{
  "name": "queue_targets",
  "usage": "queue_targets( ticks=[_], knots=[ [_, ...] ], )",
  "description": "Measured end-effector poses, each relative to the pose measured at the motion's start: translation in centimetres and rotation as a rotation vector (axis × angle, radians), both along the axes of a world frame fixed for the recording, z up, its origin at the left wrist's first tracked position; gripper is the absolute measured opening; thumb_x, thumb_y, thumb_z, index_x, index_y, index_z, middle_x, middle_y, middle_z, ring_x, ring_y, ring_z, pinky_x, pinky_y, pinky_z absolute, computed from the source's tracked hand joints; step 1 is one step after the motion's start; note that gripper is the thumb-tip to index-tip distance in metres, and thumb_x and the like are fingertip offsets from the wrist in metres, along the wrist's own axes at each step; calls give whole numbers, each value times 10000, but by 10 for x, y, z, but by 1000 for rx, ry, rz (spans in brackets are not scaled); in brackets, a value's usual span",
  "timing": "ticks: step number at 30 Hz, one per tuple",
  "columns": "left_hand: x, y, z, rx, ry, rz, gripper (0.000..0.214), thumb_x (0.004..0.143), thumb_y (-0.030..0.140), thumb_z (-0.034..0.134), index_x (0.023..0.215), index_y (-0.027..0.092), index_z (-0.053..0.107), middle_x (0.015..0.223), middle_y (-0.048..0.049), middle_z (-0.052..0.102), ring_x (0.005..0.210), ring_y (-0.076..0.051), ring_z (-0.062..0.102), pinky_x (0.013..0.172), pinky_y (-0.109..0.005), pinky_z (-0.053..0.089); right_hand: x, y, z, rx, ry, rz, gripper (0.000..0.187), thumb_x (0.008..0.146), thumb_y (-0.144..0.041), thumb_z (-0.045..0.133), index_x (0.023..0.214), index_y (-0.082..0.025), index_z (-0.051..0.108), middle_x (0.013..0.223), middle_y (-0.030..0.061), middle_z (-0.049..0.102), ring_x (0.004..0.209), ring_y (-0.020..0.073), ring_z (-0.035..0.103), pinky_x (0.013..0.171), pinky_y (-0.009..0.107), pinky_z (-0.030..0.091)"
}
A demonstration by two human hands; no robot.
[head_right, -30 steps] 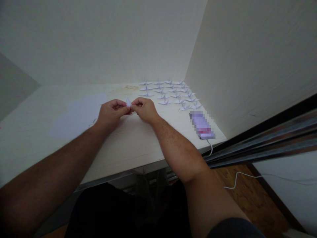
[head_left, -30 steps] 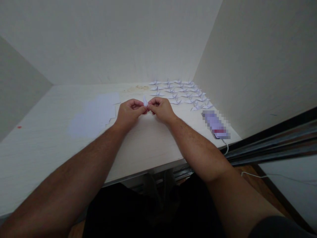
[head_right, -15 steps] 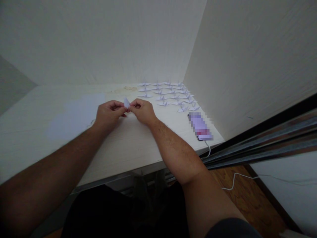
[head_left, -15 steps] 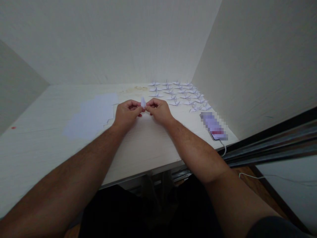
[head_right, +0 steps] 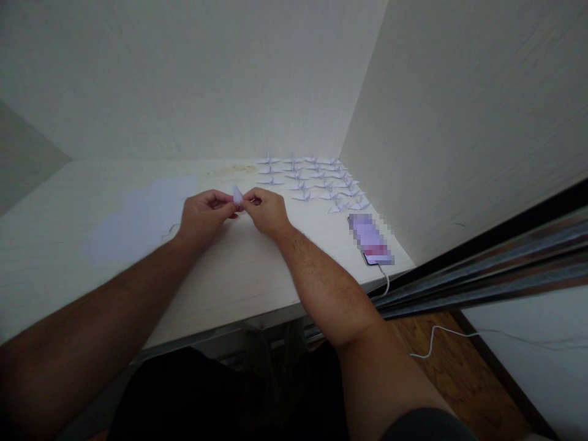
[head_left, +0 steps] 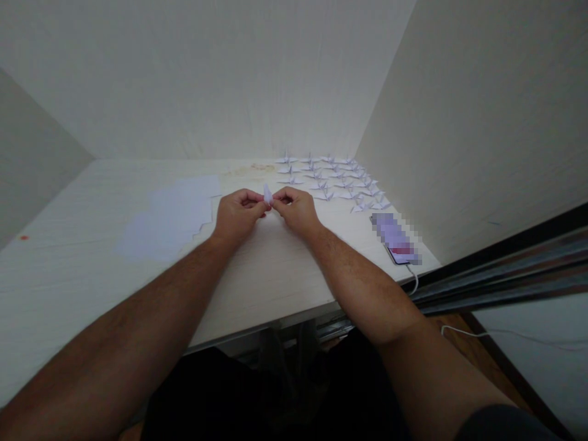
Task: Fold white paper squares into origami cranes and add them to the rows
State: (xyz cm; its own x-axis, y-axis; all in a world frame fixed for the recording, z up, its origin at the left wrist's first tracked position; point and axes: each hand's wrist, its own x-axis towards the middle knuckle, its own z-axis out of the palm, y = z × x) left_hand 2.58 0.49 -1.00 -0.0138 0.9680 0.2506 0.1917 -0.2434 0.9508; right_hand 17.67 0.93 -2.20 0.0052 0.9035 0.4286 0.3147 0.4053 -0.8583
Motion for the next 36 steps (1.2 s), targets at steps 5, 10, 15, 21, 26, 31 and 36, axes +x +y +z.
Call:
queue_targets(
  ticks=[5, 10, 15, 21, 26, 31, 36],
  knots=[
    [-1, -1, 1, 7, 9, -7, 91, 698, 209, 720, 739, 164, 651, 673, -28, 709, 568, -125, 640, 567, -230, 527, 0, 3, -3, -30, 24, -27, 131, 752, -308, 692, 741, -185, 649, 647, -34, 622, 609, 110, 560, 604, 245, 443],
    [-1, -2, 4, -2, 9, 8, 94, 682, 213, 709, 734, 166, 647, 643, -15, 689, 547, -121, 625, 548, -225, 510, -1, 6, -6, -86, 88, -19, 154, 730, -331, 691, 748, -191, 631, 624, -38, 599, 578, 112, 552, 574, 245, 454],
    [0, -2, 4, -23, -10, 8, 120, 677, 232, 709, 752, 160, 649, 625, -10, 672, 537, -123, 615, 540, -232, 495, -2, 5, -4, -101, 139, -3, 175, 712, -338, 698, 746, -189, 612, 638, -33, 608, 582, 108, 559, 557, 237, 456],
    [1, -2, 4, -10, -101, -32, 141, 643, 211, 710, 741, 167, 618, 580, 6, 633, 512, -113, 586, 528, -234, 475, -5, 0, 0, -147, 235, 24, 176, 681, -308, 695, 743, -193, 578, 577, -53, 575, 504, 97, 529, 490, 227, 426],
    [1, -1, 1, -6, -196, -56, 303, 627, 198, 701, 917, 168, 621, 652, 27, 638, 519, -107, 586, 535, -245, 488, -8, -2, 4, -165, 317, 35, 244, 625, -285, 703, 787, -205, 540, 582, -73, 574, 492, 91, 529, 477, 221, 433],
    [0, 0, 0, -43, -215, -69, 257, 624, 209, 707, 866, 144, 655, 663, 4, 651, 537, -104, 576, 560, -253, 491, -9, -2, 5, -194, 359, 88, 335, 593, -294, 721, 884, -185, 597, 650, -51, 617, 517, 92, 536, 491, 233, 455],
    [0, -1, 0, -47, -244, -91, 208, 610, 192, 693, 803, 164, 621, 625, 25, 624, 521, -104, 573, 555, -249, 485, -9, -5, 6, -203, 338, 95, 239, 585, -305, 738, 733, -182, 597, 573, -47, 586, 482, 93, 517, 467, 230, 428]
  ],
)
